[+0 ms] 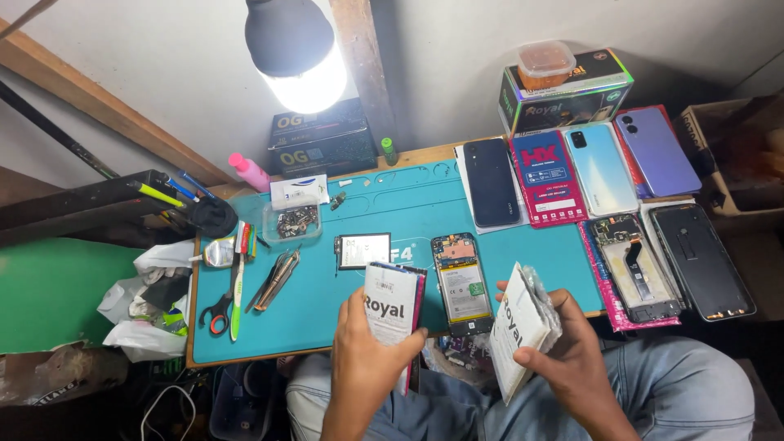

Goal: Installing a new screen and battery into a mobile phone frame, including removing protective adhesive films.

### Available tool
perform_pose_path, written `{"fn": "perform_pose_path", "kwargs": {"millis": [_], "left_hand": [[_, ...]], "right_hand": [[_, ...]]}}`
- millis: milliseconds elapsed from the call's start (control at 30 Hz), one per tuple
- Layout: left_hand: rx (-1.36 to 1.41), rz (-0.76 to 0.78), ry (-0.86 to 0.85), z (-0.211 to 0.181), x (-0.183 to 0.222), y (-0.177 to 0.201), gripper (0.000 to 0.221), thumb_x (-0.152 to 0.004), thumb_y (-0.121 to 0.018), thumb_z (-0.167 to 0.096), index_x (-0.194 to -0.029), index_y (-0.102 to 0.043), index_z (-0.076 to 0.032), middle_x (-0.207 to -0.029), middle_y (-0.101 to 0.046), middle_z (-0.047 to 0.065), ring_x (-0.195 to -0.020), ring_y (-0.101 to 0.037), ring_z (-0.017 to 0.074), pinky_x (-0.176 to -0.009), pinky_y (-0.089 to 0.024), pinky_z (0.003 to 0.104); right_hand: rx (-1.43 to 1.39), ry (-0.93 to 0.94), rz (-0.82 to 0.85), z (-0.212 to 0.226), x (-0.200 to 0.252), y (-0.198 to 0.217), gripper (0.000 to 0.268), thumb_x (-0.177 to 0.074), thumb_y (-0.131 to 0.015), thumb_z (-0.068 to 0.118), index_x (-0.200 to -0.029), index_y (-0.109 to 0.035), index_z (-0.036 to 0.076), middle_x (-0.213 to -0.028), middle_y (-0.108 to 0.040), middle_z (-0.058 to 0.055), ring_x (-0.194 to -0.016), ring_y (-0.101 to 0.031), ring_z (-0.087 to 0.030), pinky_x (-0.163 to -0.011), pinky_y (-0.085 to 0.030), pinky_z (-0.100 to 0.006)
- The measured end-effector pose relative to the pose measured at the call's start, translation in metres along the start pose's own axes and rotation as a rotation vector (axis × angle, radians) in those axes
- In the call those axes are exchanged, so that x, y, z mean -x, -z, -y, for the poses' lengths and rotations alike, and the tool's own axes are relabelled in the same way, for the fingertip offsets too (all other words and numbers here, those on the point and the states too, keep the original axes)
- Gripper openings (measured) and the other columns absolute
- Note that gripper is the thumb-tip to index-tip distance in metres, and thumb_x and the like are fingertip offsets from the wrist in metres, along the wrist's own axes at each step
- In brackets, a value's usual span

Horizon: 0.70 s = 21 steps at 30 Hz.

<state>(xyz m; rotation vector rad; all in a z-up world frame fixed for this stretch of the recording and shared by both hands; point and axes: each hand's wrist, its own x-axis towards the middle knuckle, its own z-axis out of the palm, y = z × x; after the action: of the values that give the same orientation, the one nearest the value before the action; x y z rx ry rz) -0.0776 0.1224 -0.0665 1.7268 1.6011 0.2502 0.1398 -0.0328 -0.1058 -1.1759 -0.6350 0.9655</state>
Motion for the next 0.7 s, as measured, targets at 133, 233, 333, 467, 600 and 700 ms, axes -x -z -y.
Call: {"fn": "perform_pose_path", "kwargs": {"millis": [133,233,333,467,600,700], "left_hand": [[-0.171,0.05,0.068,-0.011,-0.013,-0.008,0.098,-0.07,-0.09,-0.052,-0.151,-0.045,-0.022,-0.132,-0.059,0.006,-0.121,-0.062,0.0324,-0.09,-0.056,0.053],[-0.217,0.038,0.058,-0.01,-0.018,-0.013,0.099,-0.071,-0.089,-0.054,-0.153,-0.043,-0.022,-0.136,-0.058,0.006,-0.126,-0.06,0.0329,-0.092,-0.055,0.056],[-0.184,0.028,0.053,-0.006,-0.019,-0.014,0.104,-0.072,-0.094,-0.055,-0.156,-0.043,-0.021,-0.137,-0.061,0.007,-0.129,-0.059,0.0327,-0.095,-0.055,0.054],[-0.118,-0.052,0.012,-0.005,-0.01,-0.009,0.1,-0.07,-0.092,-0.047,-0.154,-0.046,-0.021,-0.14,-0.06,0.007,-0.13,-0.058,0.0335,-0.098,-0.053,0.054],[0.212,-0.043,-0.409,-0.021,0.019,0.009,0.092,-0.068,-0.095,-0.03,-0.148,-0.054,-0.013,-0.13,-0.071,0.005,-0.115,-0.071,0.0232,-0.091,-0.059,0.037],[0.472,0.165,-0.635,-0.042,0.047,0.015,0.085,-0.07,-0.094,-0.025,-0.145,-0.058,-0.01,-0.133,-0.074,0.008,-0.12,-0.074,0.0208,-0.102,-0.059,0.035]], "right_hand": [[-0.009,-0.021,-0.047,0.01,0.005,0.002,0.053,-0.075,-0.093,0.027,-0.108,-0.055,0.013,-0.152,-0.07,-0.032,-0.145,-0.067,-0.04,-0.104,-0.057,-0.053],[-0.026,0.022,-0.019,0.013,0.006,0.001,0.05,-0.077,-0.092,0.023,-0.107,-0.053,0.013,-0.151,-0.07,-0.032,-0.147,-0.065,-0.04,-0.104,-0.058,-0.05],[-0.008,0.003,-0.022,0.013,0.006,0.001,0.05,-0.075,-0.094,0.02,-0.107,-0.057,0.013,-0.151,-0.07,-0.03,-0.146,-0.066,-0.039,-0.103,-0.058,-0.051],[-0.019,-0.002,-0.003,0.011,0.007,0.001,0.051,-0.075,-0.093,0.016,-0.109,-0.056,0.012,-0.153,-0.069,-0.029,-0.147,-0.064,-0.037,-0.102,-0.06,-0.049],[-0.072,0.043,0.057,0.016,0.008,-0.008,0.07,-0.07,-0.099,0.012,-0.12,-0.05,0.011,-0.156,-0.064,-0.031,-0.141,-0.066,-0.034,-0.099,-0.06,-0.045],[-0.073,0.025,0.105,0.025,0.014,-0.015,0.101,-0.059,-0.106,0.025,-0.139,-0.046,0.01,-0.156,-0.065,-0.027,-0.134,-0.07,-0.03,-0.095,-0.065,-0.042]]}}
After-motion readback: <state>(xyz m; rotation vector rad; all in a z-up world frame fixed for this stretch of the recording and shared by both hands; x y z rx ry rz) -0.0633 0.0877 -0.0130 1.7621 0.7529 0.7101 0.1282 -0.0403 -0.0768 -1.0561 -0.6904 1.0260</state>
